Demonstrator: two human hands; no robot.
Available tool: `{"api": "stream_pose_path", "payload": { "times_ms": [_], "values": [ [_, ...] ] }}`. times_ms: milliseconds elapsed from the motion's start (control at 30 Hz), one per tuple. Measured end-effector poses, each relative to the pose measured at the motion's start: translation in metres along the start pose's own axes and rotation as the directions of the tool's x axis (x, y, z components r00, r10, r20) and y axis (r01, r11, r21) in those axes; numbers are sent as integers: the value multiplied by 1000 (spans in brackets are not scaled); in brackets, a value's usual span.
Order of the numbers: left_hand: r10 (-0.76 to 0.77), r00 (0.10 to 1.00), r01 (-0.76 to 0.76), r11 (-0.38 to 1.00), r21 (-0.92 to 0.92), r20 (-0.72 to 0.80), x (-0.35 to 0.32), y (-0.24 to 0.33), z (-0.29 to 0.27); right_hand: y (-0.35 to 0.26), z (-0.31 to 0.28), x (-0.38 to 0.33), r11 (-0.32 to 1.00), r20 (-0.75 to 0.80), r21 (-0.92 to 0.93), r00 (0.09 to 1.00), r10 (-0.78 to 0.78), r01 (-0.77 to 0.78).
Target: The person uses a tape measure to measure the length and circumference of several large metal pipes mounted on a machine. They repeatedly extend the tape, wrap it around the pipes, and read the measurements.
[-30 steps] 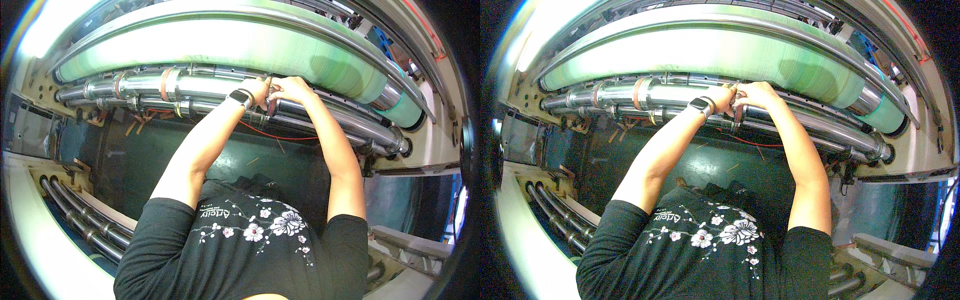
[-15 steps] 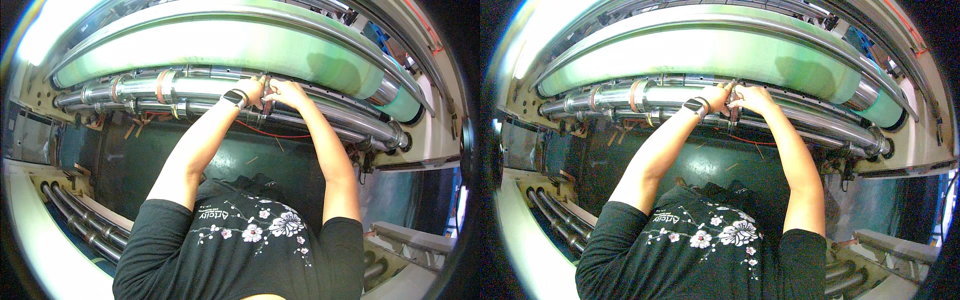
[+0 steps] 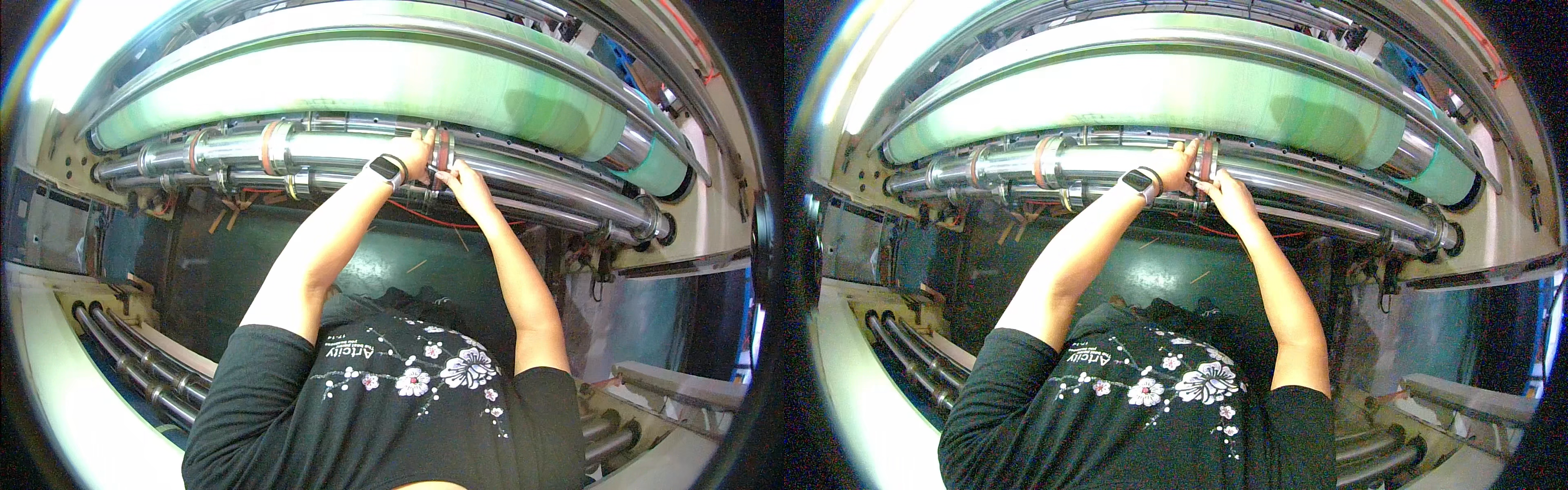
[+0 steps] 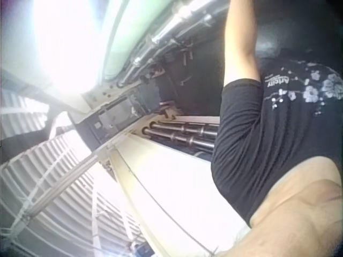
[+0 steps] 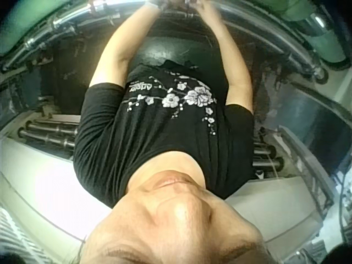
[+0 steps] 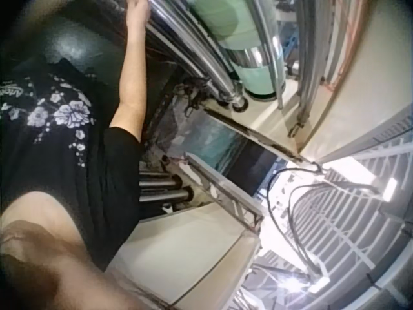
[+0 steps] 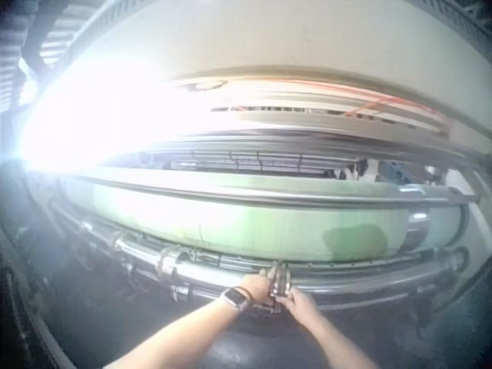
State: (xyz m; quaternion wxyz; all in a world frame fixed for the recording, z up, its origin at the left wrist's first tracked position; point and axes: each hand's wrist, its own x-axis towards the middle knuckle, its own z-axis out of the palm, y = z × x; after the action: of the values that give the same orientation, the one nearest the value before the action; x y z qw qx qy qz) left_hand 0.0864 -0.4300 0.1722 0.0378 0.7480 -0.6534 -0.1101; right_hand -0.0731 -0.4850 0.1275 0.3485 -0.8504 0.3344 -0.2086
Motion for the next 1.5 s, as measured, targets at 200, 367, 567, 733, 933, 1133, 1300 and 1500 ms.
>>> {"api": "stream_pose_path", "payload": {
  "times_ms": [200,367,567,733,933,1133,1300,1500],
  "values": [
    [-10,1000,10,1000,8,-22,-2,1,7,-6,-3,2,1000,107,-28,994,-9,12],
    [0,998,-4,998,-57,-68,-3,1,11,-8,-2,0,1000,106,7,994,15,-16],
    [20,993,-25,999,-42,-113,-4,-2,15,-3,1,0,1000,81,-3,996,-22,22],
    [17,992,-22,999,-33,-123,-7,0,14,0,3,0,1000,73,-8,997,-15,15],
    [14,992,-18,999,-30,-122,-7,-1,16,-4,0,-2,1000,78,10,997,-14,13],
    [21,992,-26,999,-37,-125,-6,-3,19,-2,3,-1,1000,74,-6,997,-1,2],
    [43,989,-51,997,-58,-140,-5,-3,21,9,17,-7,997,-65,75,998,9,-4],
    [48,986,-52,998,-19,-158,-10,-9,24,-4,22,-14,991,-102,100,989,103,-93]
  ]
}}
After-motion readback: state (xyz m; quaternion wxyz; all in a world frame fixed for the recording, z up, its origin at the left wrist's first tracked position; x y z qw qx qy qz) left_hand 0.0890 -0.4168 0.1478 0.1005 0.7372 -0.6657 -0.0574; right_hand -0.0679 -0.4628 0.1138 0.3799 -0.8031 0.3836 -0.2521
